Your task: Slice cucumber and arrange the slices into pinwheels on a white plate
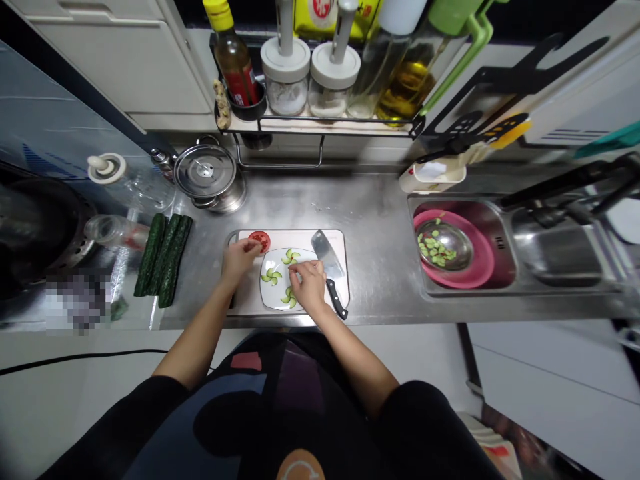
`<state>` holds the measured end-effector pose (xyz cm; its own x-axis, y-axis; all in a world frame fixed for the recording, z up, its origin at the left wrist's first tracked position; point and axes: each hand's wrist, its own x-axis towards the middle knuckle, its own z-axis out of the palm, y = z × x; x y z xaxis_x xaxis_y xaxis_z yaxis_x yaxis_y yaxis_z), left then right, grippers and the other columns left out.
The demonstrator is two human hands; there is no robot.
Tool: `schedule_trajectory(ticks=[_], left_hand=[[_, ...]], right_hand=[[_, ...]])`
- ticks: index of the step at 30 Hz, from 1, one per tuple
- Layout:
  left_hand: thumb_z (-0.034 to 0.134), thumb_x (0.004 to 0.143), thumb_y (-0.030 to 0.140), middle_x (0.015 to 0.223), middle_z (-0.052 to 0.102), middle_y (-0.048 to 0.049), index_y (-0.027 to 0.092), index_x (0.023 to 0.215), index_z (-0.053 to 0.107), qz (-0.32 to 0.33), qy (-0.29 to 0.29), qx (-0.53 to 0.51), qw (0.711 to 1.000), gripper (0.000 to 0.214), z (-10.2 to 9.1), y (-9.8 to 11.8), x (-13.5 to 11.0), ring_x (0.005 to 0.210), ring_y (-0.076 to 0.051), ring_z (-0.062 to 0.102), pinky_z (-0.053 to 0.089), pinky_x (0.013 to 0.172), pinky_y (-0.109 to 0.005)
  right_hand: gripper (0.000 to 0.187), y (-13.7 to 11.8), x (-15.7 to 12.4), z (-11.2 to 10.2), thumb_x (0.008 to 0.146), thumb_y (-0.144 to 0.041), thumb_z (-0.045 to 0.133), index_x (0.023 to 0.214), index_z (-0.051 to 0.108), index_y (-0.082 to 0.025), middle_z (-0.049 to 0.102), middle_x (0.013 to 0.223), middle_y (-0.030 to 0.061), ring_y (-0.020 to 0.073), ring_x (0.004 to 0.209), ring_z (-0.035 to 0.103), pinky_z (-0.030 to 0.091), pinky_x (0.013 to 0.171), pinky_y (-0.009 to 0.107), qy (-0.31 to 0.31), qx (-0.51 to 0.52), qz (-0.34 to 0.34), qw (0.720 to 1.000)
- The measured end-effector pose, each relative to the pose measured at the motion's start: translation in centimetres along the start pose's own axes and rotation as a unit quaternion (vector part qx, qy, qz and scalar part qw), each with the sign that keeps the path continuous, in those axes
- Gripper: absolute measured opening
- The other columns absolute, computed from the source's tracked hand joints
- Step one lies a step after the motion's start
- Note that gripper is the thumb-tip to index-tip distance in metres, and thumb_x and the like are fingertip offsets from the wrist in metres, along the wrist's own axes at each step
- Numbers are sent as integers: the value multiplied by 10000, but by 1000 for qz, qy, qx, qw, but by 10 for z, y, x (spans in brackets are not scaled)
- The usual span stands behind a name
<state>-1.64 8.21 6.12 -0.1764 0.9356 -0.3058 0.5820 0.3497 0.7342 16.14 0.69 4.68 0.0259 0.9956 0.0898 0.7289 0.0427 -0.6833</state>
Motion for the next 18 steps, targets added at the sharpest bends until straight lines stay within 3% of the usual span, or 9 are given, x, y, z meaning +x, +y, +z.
schedule_trajectory(ticks=[4,7,11,18], left_hand=[[646,696,254,670,689,-9,157,767,700,-33,-139,-132,981,132,21,-4,-37,618,-126,621,474,618,-227],[660,671,259,641,678,-1,163,743,706,-46,-217,-174,959,129,31,-13,-58,597,-115,608,473,598,-220],[638,683,275,621,672,1,168,772,720,-71,-259,-155,951,161,35,-23,-72,589,-110,596,444,540,-201],[661,665,322,605,657,-2,152,772,717,-75,-281,-166,942,209,39,-32,-79,577,-109,575,429,528,-205]], right_hand=[[206,2,0,-7,829,-257,514,874,712,-226,696,823,46,212,827,546,409,797,349,-31,52,-3,998],[201,4,-8,-10,802,-256,528,851,720,-227,698,787,37,191,737,581,444,726,320,-77,104,28,991],[171,6,-25,-8,761,-279,561,774,720,-219,655,647,2,150,599,560,439,609,266,-121,179,100,971],[151,14,-39,1,703,-323,587,682,682,-207,597,558,-16,135,536,510,405,538,246,-127,223,170,952]])
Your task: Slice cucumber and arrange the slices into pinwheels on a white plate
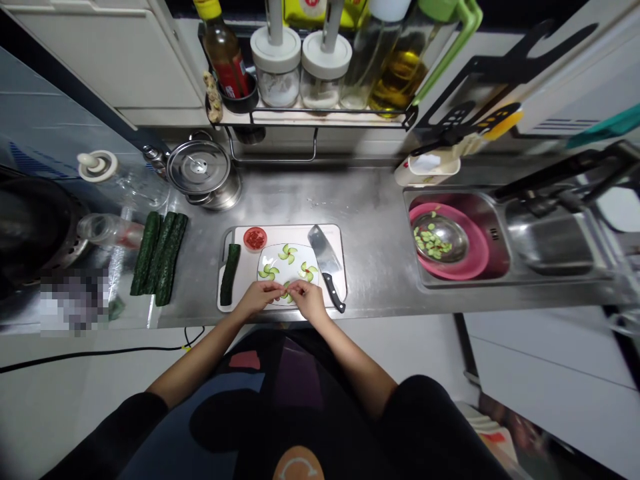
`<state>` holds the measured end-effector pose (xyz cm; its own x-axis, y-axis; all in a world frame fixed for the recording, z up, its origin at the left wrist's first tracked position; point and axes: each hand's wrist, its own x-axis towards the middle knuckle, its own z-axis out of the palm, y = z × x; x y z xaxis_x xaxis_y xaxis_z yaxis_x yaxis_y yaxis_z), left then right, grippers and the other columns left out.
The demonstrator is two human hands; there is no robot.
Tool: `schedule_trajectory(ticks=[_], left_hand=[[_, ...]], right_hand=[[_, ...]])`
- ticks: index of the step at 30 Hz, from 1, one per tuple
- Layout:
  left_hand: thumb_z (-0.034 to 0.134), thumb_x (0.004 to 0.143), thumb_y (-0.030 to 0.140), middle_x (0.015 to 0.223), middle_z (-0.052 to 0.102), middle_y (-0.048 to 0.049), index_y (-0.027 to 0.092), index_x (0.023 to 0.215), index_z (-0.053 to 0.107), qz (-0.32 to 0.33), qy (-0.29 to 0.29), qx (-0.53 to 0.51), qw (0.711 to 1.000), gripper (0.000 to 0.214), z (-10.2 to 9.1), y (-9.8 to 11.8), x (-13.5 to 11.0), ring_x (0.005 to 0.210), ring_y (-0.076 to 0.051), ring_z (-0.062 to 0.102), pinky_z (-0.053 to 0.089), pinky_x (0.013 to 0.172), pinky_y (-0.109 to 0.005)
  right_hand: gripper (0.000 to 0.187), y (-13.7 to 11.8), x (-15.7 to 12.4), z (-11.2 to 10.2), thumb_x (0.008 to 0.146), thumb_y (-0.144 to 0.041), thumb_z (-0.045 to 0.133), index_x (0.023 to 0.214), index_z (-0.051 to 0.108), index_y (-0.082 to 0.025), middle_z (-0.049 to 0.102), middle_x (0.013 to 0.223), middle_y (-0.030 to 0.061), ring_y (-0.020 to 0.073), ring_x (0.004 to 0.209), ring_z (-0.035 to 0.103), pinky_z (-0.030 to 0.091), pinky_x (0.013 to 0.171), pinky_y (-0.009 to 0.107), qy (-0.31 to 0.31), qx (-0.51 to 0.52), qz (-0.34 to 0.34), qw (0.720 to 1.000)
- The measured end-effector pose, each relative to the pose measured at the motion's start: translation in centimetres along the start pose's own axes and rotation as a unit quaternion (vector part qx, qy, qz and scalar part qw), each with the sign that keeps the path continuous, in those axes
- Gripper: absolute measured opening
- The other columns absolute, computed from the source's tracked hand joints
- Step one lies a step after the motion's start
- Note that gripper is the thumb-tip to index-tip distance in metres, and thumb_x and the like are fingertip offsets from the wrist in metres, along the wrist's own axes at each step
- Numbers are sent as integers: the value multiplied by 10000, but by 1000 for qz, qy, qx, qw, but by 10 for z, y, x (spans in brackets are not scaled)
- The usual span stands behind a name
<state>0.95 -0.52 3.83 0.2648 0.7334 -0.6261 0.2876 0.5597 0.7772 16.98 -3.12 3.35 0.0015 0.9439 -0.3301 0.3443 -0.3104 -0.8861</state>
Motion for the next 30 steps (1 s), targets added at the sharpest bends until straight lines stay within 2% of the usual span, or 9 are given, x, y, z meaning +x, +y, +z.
schedule_trajectory(ticks=[8,16,24,30], left_hand=[[703,640,338,672,682,-12,149,811,690,-5,25,-26,999,256,8,-15,4,588,-113,594,457,577,-230],[652,686,298,724,719,-4,181,739,717,26,84,94,992,144,11,-21,6,713,-145,643,465,677,-241],[653,705,251,730,721,-7,179,757,729,28,100,157,982,117,12,-22,9,711,-143,641,452,664,-230],[635,722,233,722,718,-8,174,761,733,18,100,191,976,121,14,-17,9,710,-142,638,443,660,-227]], right_hand=[[168,11,-1,4,691,-343,537,653,628,-207,619,593,0,148,556,520,415,562,261,7,9,25,1000],[187,19,-1,13,689,-355,506,619,600,-209,600,556,-3,149,541,517,409,558,257,51,-16,39,998],[203,17,0,18,687,-367,474,620,580,-207,625,605,8,158,593,543,410,621,257,55,-57,63,995],[199,16,0,19,695,-358,462,603,559,-211,629,607,14,164,604,558,413,626,258,56,-76,54,994]])
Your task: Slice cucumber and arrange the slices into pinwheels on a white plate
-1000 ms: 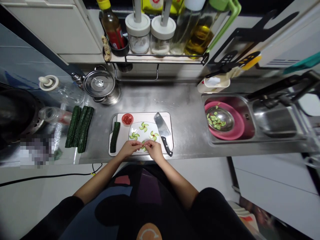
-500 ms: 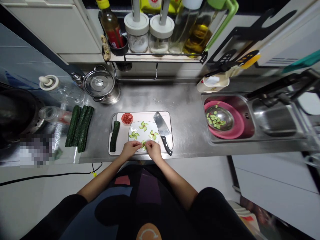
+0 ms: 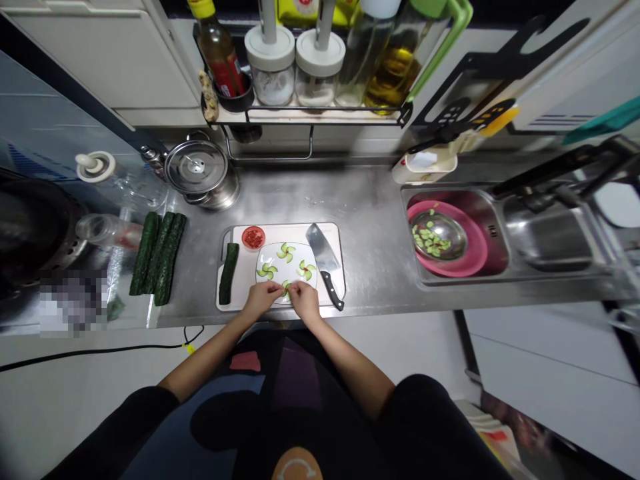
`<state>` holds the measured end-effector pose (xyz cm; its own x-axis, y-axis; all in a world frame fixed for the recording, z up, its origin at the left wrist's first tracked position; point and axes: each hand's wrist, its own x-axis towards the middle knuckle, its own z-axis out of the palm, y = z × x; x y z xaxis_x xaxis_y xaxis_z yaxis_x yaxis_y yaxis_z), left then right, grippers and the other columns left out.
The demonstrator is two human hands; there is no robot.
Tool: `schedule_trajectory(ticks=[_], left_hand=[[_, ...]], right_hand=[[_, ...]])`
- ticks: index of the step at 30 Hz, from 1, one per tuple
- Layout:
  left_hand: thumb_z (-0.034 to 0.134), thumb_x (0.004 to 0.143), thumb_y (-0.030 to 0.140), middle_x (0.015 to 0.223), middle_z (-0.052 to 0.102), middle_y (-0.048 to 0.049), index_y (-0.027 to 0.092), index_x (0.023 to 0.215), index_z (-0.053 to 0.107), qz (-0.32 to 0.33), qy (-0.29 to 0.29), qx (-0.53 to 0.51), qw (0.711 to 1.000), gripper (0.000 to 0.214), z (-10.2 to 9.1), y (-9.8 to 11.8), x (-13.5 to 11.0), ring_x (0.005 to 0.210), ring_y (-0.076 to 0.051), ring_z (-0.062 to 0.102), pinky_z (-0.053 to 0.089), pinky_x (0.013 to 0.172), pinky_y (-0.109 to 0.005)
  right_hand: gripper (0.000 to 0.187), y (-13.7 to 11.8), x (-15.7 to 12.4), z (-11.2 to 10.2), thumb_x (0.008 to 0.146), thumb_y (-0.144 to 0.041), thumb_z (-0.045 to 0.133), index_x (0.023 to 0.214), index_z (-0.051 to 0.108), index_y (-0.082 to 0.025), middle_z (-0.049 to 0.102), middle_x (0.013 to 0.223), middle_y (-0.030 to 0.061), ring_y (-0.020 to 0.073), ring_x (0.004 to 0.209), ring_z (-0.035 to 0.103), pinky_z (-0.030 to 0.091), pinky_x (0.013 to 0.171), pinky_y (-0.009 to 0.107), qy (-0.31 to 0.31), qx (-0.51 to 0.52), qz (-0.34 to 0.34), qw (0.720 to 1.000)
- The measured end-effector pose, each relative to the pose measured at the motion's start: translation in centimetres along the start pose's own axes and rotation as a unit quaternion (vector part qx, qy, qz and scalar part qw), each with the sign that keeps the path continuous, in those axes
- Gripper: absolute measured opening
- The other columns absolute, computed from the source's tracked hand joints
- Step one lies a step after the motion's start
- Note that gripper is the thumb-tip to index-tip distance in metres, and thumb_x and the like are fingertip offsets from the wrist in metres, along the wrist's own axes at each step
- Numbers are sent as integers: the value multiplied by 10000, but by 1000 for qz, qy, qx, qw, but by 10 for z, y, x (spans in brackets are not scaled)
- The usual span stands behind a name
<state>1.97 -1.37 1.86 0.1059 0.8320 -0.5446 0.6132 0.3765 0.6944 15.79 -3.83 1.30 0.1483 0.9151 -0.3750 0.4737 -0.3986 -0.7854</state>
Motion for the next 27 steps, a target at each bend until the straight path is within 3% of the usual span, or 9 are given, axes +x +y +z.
schedule_trajectory(ticks=[27], left_hand=[[622,749,206,778,733,-12,185,806,739,12,-4,44,999,131,-3,4,-2,764,-147,658,455,697,-230]], right_hand=[[168,7,3,2,731,-279,484,638,606,-209,660,688,24,166,663,591,431,663,253,-7,-66,-32,997]])
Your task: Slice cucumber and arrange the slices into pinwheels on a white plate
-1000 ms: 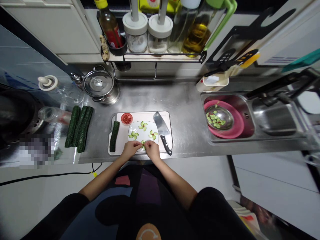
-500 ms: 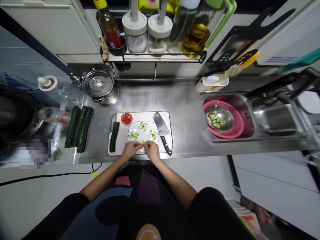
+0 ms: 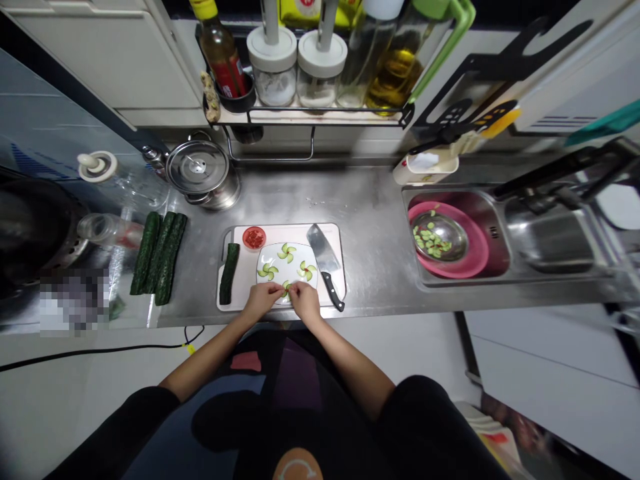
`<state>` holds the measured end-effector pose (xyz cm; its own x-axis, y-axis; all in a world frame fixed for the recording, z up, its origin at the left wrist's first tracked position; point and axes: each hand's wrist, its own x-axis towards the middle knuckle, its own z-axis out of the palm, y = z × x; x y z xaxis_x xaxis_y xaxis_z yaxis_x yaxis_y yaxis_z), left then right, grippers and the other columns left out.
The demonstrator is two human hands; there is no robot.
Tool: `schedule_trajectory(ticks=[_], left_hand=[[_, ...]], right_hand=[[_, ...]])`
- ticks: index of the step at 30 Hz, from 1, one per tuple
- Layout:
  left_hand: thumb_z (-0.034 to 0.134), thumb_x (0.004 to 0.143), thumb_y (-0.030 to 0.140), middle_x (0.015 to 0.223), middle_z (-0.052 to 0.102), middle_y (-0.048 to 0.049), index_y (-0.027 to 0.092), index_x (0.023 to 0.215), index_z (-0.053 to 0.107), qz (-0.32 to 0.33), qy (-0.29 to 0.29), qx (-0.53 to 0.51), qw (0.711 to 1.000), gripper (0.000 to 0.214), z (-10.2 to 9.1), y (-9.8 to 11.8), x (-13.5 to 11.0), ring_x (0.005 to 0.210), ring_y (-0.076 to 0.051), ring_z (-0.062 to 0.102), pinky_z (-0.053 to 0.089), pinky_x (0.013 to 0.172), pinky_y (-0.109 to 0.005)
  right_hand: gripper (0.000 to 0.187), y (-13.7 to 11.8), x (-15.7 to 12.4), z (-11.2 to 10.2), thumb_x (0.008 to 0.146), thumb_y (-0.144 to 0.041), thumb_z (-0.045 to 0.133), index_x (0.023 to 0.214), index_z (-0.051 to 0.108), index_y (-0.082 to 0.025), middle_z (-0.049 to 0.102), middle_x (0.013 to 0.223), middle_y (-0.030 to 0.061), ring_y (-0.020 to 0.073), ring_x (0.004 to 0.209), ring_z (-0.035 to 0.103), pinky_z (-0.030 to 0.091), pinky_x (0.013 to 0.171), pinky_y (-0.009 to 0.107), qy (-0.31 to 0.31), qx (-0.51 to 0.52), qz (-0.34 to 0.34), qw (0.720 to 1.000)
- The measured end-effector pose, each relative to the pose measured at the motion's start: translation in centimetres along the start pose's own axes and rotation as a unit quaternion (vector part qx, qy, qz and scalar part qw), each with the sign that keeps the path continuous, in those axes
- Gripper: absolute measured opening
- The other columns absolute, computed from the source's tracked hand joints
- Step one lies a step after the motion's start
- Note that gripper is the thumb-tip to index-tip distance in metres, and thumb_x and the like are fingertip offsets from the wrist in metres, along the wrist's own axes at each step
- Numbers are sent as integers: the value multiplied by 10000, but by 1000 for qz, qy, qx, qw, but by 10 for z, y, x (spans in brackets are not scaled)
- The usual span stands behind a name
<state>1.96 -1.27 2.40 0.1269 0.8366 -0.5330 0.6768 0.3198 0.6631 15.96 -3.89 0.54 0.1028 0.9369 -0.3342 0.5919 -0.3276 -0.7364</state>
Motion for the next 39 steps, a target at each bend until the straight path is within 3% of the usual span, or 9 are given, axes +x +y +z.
schedule_trajectory(ticks=[21,39], left_hand=[[623,744,210,787,730,-18,192,819,746,2,-5,-18,1000,145,0,1,0,771,-153,649,459,715,-241],[590,766,186,790,734,3,203,814,746,19,0,-14,1000,164,1,-1,1,776,-144,645,448,723,-235]], right_hand=[[137,0,1,-2,704,-198,517,701,654,-208,696,756,26,171,710,623,465,707,269,-20,14,10,1000],[129,-3,-1,-3,705,-211,516,633,623,-214,681,708,21,173,699,608,452,697,262,-14,-11,-15,1000]])
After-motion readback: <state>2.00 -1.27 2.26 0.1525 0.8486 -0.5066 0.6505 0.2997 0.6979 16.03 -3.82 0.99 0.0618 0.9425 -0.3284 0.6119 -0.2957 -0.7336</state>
